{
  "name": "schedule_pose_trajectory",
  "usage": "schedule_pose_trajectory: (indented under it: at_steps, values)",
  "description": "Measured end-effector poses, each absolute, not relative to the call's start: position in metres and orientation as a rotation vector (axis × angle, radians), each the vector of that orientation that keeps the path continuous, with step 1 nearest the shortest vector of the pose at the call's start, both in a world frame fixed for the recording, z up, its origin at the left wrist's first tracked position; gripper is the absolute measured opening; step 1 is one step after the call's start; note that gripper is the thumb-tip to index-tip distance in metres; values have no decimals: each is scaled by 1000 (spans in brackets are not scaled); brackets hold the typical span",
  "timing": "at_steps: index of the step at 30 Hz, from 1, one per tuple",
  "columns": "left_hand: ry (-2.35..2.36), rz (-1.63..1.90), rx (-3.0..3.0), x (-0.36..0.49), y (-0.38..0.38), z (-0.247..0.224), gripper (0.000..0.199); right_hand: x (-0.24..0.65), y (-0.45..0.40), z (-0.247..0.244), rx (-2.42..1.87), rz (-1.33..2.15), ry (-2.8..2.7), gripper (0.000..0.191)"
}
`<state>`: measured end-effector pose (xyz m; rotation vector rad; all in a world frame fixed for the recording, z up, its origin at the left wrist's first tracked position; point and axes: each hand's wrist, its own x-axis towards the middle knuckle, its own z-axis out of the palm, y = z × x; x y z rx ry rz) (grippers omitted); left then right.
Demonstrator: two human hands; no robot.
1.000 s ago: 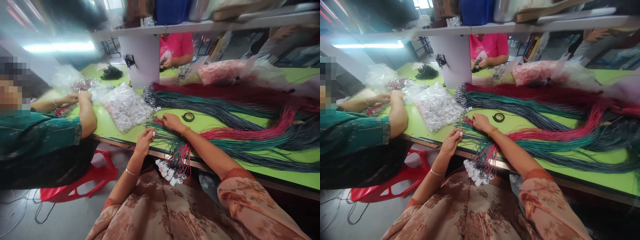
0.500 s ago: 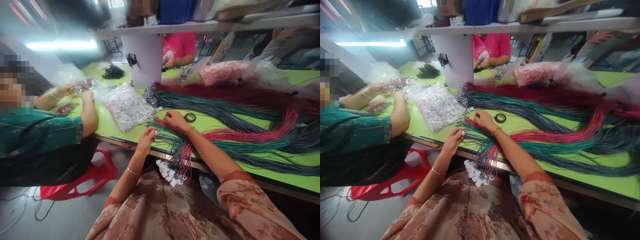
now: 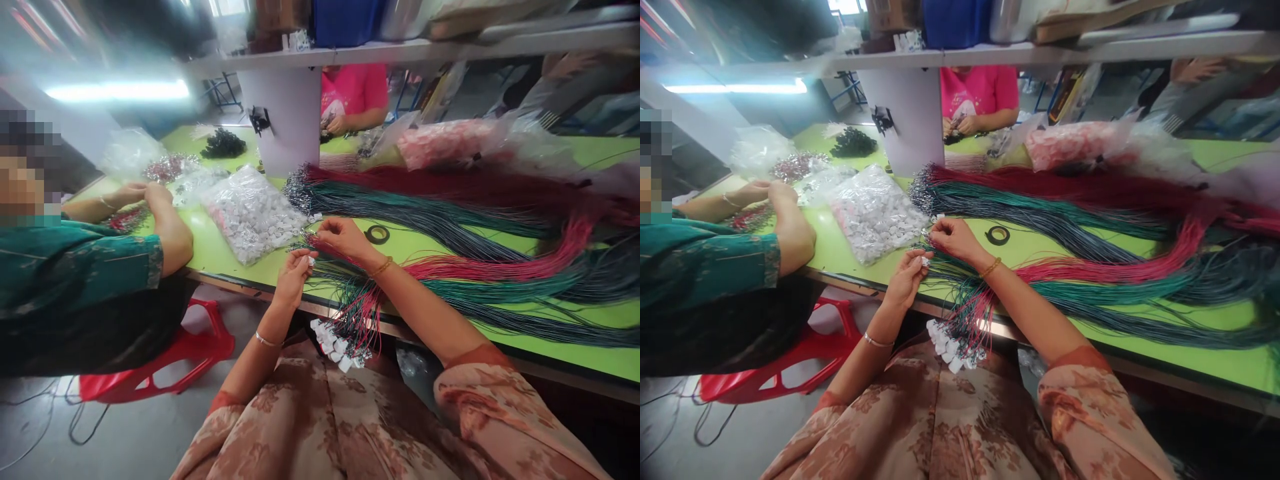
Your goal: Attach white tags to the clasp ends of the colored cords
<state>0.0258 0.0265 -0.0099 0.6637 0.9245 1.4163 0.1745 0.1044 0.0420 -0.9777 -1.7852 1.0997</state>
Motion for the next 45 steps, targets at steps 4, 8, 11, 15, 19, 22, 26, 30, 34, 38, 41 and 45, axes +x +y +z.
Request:
schedule_pose_trajectory:
  at_steps: [4, 8, 11, 15, 19, 22, 26, 30, 34, 38, 41, 45]
  values:
    - [882, 1404, 594, 27, 27, -9, 13, 184, 89, 35, -997, 1168, -1869, 21]
    - [834, 1386, 544, 28, 28, -9, 11, 189, 79, 27, -961, 1185, -1934, 19]
    - [823, 1378, 532, 30, 28, -8, 10, 190, 76, 26, -934, 1150, -1977, 17]
    - [844, 1383, 542, 30, 28, -7, 10, 192, 74, 25, -909, 1085, -2041, 14]
    - [877, 1373, 577, 29, 26, -6, 16, 193, 74, 19, -905, 1020, -2091, 13]
    - [892, 1390, 640, 32, 25, -8, 21, 191, 75, 14, -914, 976, -2107, 14]
    - [965, 1419, 731, 37, 24, -13, 25, 190, 74, 10, -939, 902, -2095, 18]
    - [985, 1422, 662, 38, 24, -15, 29, 193, 74, 9, -894, 889, -2175, 13]
    - [1009, 1436, 672, 39, 24, -16, 29, 189, 70, 9, -937, 804, -2218, 14]
    - [1088, 1453, 753, 42, 19, -17, 28, 188, 70, 13, -1004, 788, -2260, 16]
    - [1187, 1505, 912, 44, 0, -11, 22, 194, 80, 16, -937, 1004, -2215, 22]
    - [1048, 1286, 1497, 52, -43, 1, 9, 197, 89, 12, -1007, 1005, -2259, 21]
